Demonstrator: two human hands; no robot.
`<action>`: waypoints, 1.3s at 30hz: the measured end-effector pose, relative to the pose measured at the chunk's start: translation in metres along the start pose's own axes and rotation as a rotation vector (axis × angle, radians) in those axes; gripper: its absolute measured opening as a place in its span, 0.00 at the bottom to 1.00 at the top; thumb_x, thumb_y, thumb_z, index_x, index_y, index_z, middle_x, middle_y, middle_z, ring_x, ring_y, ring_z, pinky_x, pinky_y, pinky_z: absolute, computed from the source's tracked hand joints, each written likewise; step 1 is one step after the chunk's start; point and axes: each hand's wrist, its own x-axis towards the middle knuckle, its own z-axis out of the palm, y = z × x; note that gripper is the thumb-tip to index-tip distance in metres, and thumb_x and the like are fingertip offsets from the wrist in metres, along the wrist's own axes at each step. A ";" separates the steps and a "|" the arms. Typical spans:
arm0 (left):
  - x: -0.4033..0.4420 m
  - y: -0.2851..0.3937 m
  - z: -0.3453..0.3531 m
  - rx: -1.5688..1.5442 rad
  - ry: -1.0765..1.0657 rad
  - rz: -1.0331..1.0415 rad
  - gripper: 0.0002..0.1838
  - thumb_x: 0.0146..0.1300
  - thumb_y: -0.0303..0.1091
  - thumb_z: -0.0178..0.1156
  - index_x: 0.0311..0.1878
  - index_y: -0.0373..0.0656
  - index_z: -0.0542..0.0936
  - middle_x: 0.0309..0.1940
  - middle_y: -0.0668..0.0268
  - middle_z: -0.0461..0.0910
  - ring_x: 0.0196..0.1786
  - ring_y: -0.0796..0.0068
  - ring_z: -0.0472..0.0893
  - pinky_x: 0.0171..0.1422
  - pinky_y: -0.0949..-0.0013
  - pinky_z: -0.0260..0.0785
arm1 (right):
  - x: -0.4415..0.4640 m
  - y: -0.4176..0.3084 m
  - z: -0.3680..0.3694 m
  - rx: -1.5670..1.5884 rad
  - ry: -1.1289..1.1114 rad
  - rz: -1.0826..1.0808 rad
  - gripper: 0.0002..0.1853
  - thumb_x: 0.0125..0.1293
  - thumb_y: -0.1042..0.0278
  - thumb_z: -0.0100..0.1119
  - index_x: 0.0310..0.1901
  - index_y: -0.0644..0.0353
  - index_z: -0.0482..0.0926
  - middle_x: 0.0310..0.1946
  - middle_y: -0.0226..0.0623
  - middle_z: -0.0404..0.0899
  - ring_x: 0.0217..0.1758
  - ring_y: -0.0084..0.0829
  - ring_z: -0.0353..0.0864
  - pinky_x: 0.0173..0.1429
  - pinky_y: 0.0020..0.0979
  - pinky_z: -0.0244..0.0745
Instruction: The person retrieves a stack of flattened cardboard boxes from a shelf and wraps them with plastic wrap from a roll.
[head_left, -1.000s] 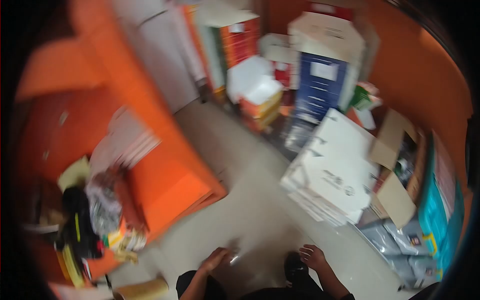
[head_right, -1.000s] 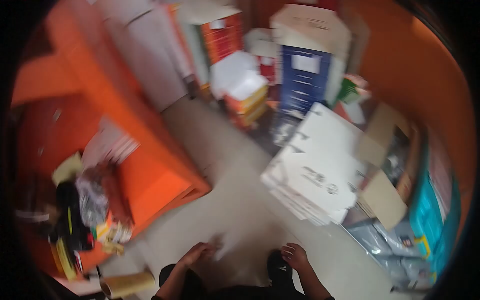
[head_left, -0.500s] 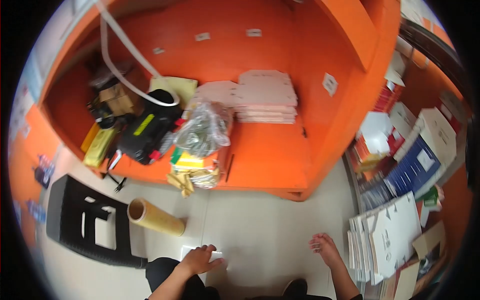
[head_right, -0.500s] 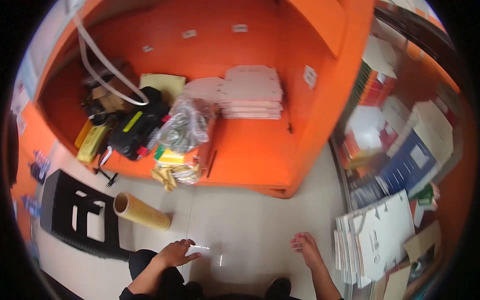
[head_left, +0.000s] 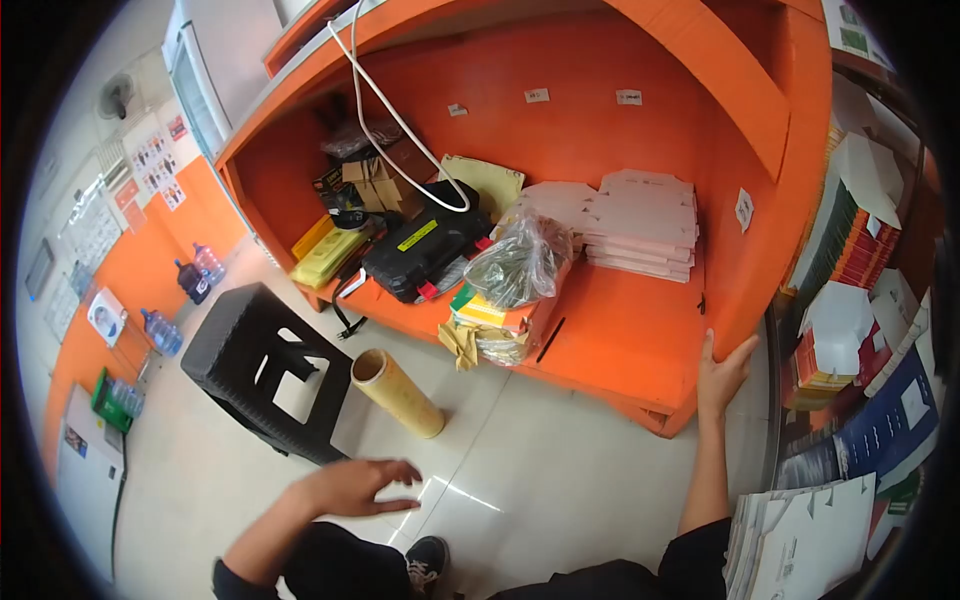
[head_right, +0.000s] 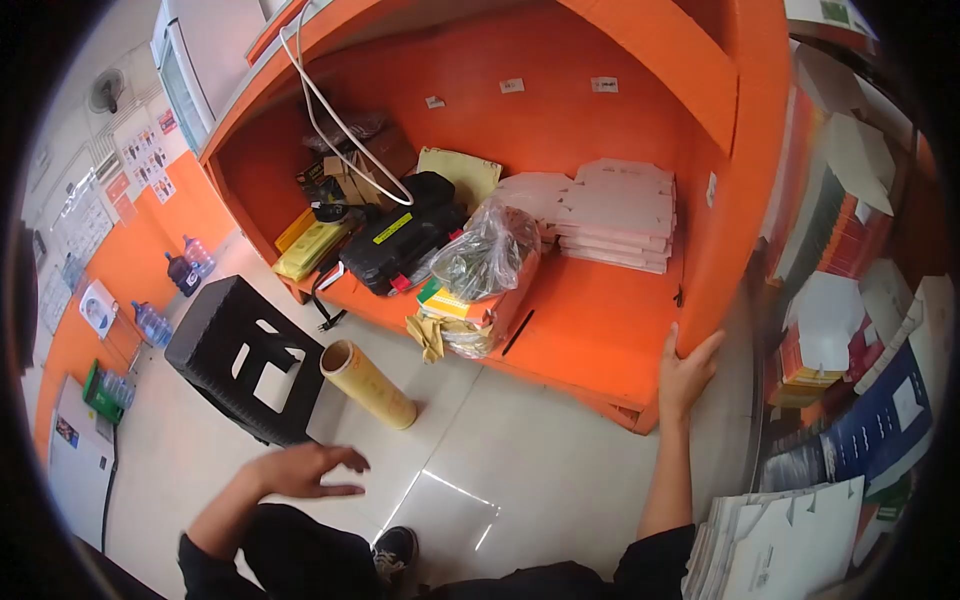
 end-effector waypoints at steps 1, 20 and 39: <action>0.013 -0.001 -0.010 0.052 -0.014 0.033 0.21 0.60 0.47 0.56 0.47 0.38 0.70 0.41 0.55 0.76 0.46 0.59 0.76 0.51 0.63 0.69 | -0.001 0.001 0.000 -0.042 0.056 -0.042 0.36 0.55 0.64 0.62 0.59 0.75 0.54 0.45 0.58 0.72 0.48 0.52 0.74 0.53 0.38 0.67; 0.250 -0.152 0.020 -0.200 0.917 0.083 0.21 0.56 0.43 0.58 0.47 0.42 0.67 0.42 0.58 0.71 0.49 0.61 0.72 0.53 0.62 0.64 | 0.001 -0.001 0.000 -0.224 0.017 -0.121 0.42 0.56 0.69 0.61 0.63 0.75 0.43 0.63 0.58 0.51 0.65 0.42 0.57 0.66 0.35 0.51; 0.353 -0.267 0.059 -1.191 1.159 -0.044 0.14 0.64 0.36 0.49 0.27 0.36 0.71 0.10 0.67 0.67 0.14 0.73 0.65 0.20 0.69 0.57 | -0.132 -0.042 0.300 0.865 -0.486 0.983 0.20 0.69 0.58 0.37 0.58 0.60 0.61 0.52 0.39 0.68 0.57 0.34 0.67 0.63 0.35 0.60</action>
